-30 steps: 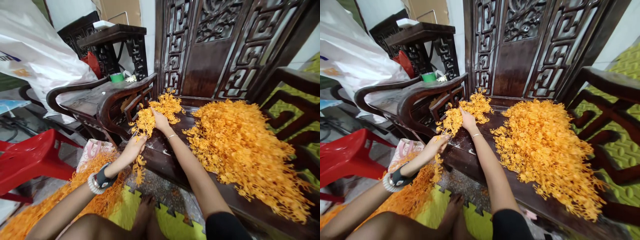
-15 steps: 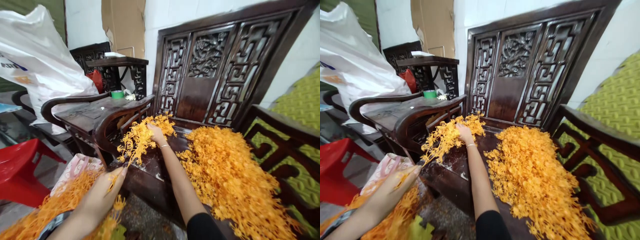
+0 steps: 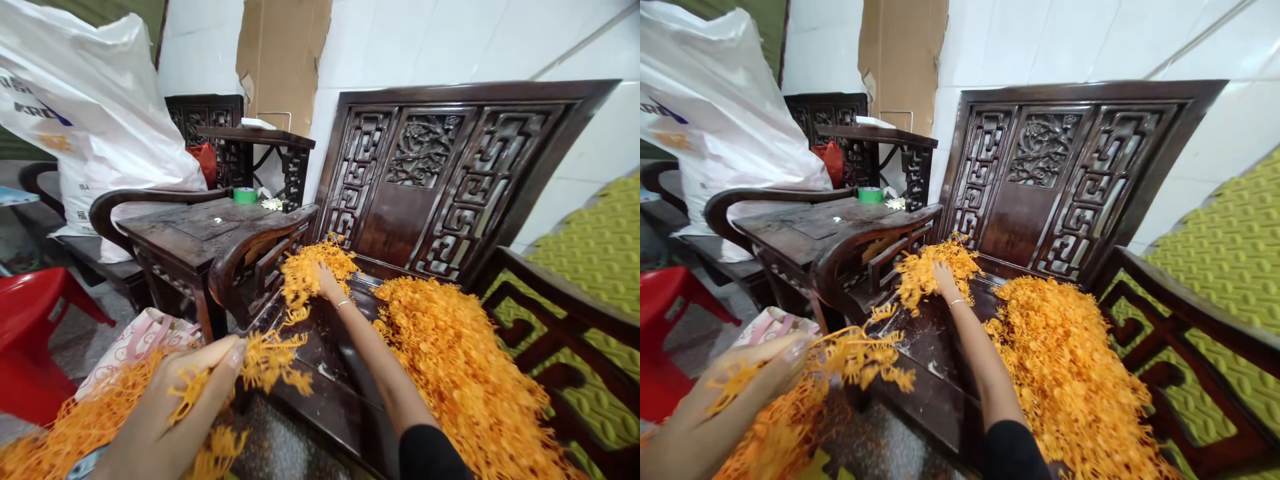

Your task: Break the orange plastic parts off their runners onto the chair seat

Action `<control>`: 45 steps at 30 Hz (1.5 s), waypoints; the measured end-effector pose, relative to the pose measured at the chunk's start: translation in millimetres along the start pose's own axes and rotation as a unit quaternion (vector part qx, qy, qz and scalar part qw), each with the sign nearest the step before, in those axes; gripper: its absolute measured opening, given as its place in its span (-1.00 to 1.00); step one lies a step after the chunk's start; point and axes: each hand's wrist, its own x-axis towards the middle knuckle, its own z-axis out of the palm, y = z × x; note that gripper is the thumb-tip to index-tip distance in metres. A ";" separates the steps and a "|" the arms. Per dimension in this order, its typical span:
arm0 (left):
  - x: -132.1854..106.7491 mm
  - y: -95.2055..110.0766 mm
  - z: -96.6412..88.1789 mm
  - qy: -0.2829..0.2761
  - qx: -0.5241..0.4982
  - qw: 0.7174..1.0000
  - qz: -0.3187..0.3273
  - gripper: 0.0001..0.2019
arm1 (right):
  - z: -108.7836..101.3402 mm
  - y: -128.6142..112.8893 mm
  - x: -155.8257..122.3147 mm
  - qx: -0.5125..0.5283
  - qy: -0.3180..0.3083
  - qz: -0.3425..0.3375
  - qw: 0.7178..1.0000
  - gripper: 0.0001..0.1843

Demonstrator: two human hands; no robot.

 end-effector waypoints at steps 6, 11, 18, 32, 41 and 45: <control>-2.9 17.5 1.6 0.048 -0.011 0.999 -0.016 -0.61 | -34.3 -10.5 -39.3 0.017 -0.067 0.037 0.997 -0.29; -9.8 32.6 7.1 0.124 -0.151 0.981 0.001 -0.72 | -60.1 -60.1 -113.2 0.108 -0.093 -0.047 0.989 -0.56; -7.6 48.0 27.2 0.082 -0.263 0.960 0.047 -0.76 | -36.8 -131.1 -164.1 0.052 -0.083 -0.121 0.988 -0.68; -8.7 46.5 25.9 -0.129 -0.480 0.866 -0.054 -0.67 | -132.3 69.4 -291.8 -0.112 0.070 0.407 0.904 -0.69; -9.0 49.3 38.2 -0.160 -0.447 0.877 -0.072 -0.68 | -158.3 -15.5 -295.8 0.213 0.355 0.303 0.858 -0.57; -5.1 46.4 49.8 -0.186 -0.451 0.870 -0.072 -0.69 | -168.7 -88.7 -270.5 0.502 0.147 0.132 0.842 -0.41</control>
